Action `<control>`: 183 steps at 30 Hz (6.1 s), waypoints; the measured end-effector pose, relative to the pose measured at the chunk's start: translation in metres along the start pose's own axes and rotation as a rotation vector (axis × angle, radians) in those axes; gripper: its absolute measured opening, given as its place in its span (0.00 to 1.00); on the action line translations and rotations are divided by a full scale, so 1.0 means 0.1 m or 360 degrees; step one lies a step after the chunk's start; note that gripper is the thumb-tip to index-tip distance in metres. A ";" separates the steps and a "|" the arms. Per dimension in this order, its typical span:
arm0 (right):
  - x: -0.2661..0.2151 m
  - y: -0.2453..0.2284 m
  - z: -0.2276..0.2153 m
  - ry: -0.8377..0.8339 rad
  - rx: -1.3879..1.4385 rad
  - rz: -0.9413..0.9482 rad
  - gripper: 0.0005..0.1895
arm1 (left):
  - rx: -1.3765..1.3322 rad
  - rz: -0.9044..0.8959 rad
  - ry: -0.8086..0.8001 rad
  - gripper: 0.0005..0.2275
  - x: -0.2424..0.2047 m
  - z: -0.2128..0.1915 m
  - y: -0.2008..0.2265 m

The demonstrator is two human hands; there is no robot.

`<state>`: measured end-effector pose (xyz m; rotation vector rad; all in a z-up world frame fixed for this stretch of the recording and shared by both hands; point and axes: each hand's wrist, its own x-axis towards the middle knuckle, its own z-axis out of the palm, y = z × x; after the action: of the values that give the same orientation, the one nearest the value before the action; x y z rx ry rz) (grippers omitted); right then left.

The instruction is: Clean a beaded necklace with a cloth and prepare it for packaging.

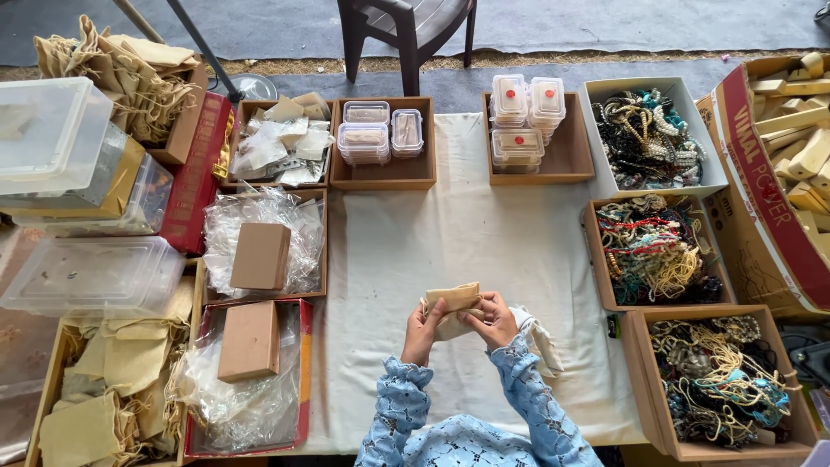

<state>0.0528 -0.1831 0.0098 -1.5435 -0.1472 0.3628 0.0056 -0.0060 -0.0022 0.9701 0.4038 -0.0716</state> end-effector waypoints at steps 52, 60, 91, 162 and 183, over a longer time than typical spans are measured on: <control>-0.15 -0.14 -0.21 -0.0355 0.0338 0.0133 0.25 | 0.1499 0.0731 -0.0172 0.15 -0.61 0.31 0.73; -0.14 0.02 -0.13 0.0065 0.0180 0.0063 0.15 | 0.1261 0.0297 -0.0122 0.17 -0.61 0.33 0.62; -0.11 0.22 -0.25 -0.0024 0.0171 0.0244 0.13 | 0.1149 -0.0080 -0.0319 0.19 -0.62 0.40 0.77; -0.30 0.73 -0.62 0.1001 -0.1861 -0.0477 0.21 | 0.1525 0.0886 0.0414 0.30 0.94 -0.70 0.05; -0.26 0.84 -0.70 0.1001 -0.1903 -0.0516 0.21 | 0.1947 0.1149 -0.0166 0.07 -0.74 0.14 0.08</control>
<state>0.0388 -0.2586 -0.0723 -2.6705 -0.1152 -0.6058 -0.0568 -0.0218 0.0376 2.2553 -0.1708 0.3274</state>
